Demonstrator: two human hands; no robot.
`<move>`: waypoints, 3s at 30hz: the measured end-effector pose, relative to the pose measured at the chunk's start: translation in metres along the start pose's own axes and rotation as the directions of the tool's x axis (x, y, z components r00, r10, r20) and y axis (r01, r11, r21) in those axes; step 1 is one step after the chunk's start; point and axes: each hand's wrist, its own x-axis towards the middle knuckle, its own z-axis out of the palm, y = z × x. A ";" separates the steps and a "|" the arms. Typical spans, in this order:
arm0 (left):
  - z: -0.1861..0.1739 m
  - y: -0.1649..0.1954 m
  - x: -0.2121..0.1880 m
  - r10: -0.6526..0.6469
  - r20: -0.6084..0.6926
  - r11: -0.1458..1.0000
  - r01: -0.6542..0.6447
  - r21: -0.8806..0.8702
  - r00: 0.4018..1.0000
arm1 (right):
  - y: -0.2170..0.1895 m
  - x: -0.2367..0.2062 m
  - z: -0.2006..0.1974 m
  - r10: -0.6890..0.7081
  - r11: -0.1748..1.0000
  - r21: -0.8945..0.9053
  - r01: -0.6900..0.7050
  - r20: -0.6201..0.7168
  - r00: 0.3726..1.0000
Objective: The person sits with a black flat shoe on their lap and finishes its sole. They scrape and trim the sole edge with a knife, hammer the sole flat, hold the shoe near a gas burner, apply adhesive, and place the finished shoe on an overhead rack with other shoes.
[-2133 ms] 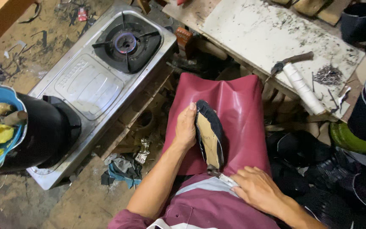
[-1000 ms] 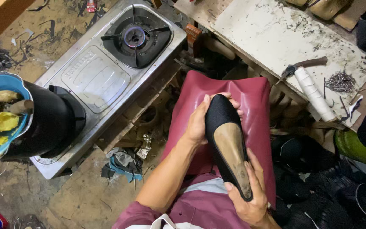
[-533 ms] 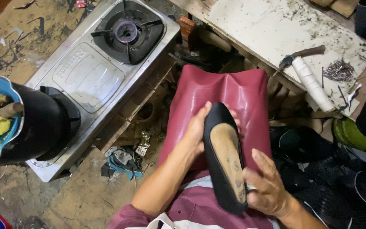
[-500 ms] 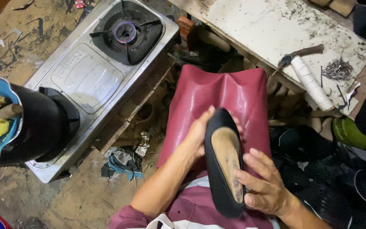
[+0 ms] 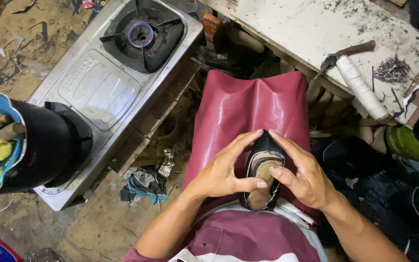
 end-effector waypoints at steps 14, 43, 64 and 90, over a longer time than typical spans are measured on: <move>-0.001 0.026 0.026 -0.117 0.049 0.991 0.120 -0.059 0.992 | -0.017 0.002 -0.015 0.047 0.995 -0.089 -0.050 -0.032 0.998; 0.016 0.002 0.032 -0.015 -0.040 0.997 0.018 0.078 0.999 | 0.022 0.001 -0.016 -0.002 0.999 0.055 0.003 -0.019 1.000; 0.006 -0.038 0.043 -0.123 -0.166 0.967 0.156 0.203 0.978 | 0.051 -0.106 0.012 0.178 0.946 -0.307 -0.104 0.224 0.958; 0.082 0.030 0.028 0.023 -0.085 0.798 0.033 0.602 0.996 | 0.009 -0.065 -0.065 0.665 0.638 0.065 -0.767 0.455 0.592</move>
